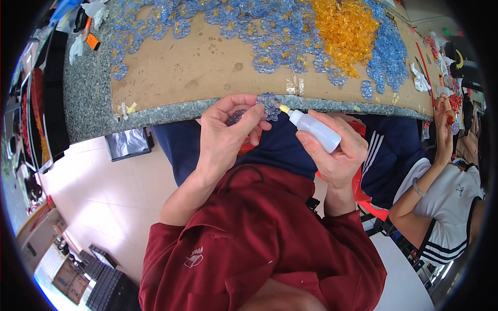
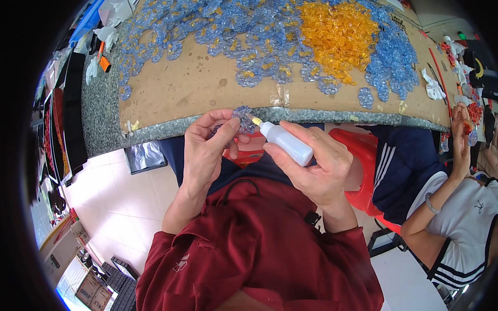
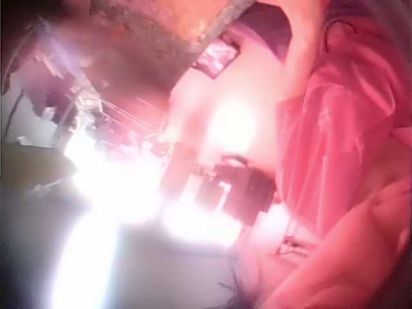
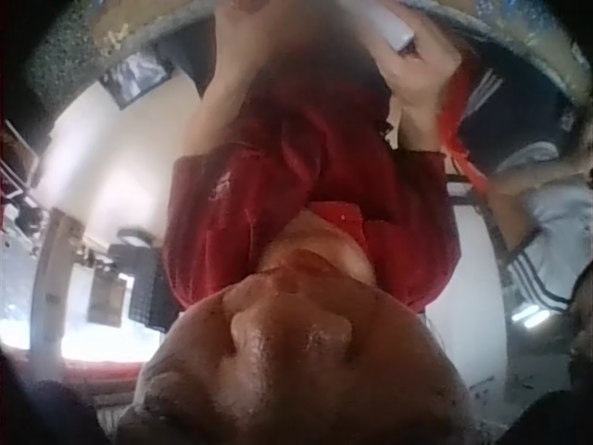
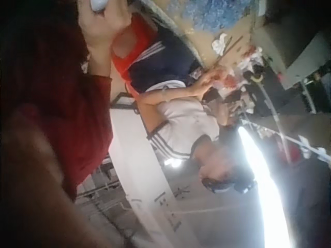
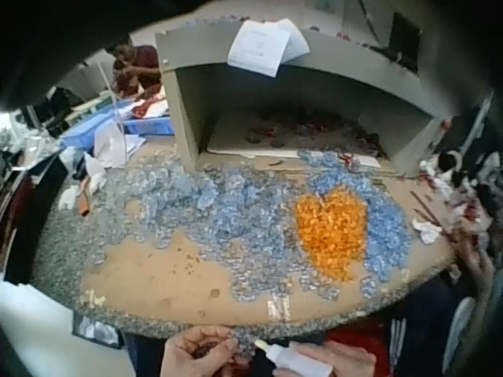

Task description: The person applies adhesive from a glue bottle to small blue plastic decorative pieces, then assembles them by hand.

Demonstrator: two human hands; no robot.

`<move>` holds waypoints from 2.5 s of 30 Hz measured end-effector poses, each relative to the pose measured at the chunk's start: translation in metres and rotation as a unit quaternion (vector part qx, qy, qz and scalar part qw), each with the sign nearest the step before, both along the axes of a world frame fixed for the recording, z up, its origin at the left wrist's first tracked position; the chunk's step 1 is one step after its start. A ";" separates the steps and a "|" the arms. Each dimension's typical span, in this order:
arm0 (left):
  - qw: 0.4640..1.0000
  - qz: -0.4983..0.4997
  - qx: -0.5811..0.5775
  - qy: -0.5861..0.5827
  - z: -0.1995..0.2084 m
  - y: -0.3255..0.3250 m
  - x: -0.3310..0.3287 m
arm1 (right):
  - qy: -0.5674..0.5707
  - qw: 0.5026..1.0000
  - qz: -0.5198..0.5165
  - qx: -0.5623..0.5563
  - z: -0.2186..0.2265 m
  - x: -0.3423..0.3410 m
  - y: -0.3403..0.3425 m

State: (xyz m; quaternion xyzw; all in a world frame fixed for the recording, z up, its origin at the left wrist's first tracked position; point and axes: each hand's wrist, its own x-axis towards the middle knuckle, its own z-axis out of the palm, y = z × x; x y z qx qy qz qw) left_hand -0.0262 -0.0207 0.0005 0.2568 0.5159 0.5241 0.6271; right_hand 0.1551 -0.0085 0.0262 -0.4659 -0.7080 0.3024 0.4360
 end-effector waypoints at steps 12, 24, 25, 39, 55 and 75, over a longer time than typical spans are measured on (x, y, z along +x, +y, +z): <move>1.000 0.004 -0.012 -0.010 0.004 0.002 0.000 | -0.018 1.000 0.005 0.022 0.002 -0.002 0.005; 0.999 0.001 -0.034 -0.023 0.004 0.002 -0.004 | -0.003 0.999 -0.006 -0.041 0.002 -0.002 0.001; 1.000 0.005 -0.029 -0.006 0.003 0.001 -0.002 | -0.008 1.000 0.001 -0.019 0.000 -0.002 0.003; 1.000 -0.016 -0.016 0.003 0.001 -0.003 0.000 | 0.117 0.983 -0.119 -0.079 -0.020 0.020 0.017; 0.994 -0.097 -0.025 -0.042 -0.003 0.002 0.012 | -0.135 0.960 -0.220 0.112 -0.031 0.047 0.056; 0.991 -0.106 -0.055 -0.063 -0.007 0.009 0.027 | 0.008 0.993 -0.118 -0.018 -0.019 0.056 0.044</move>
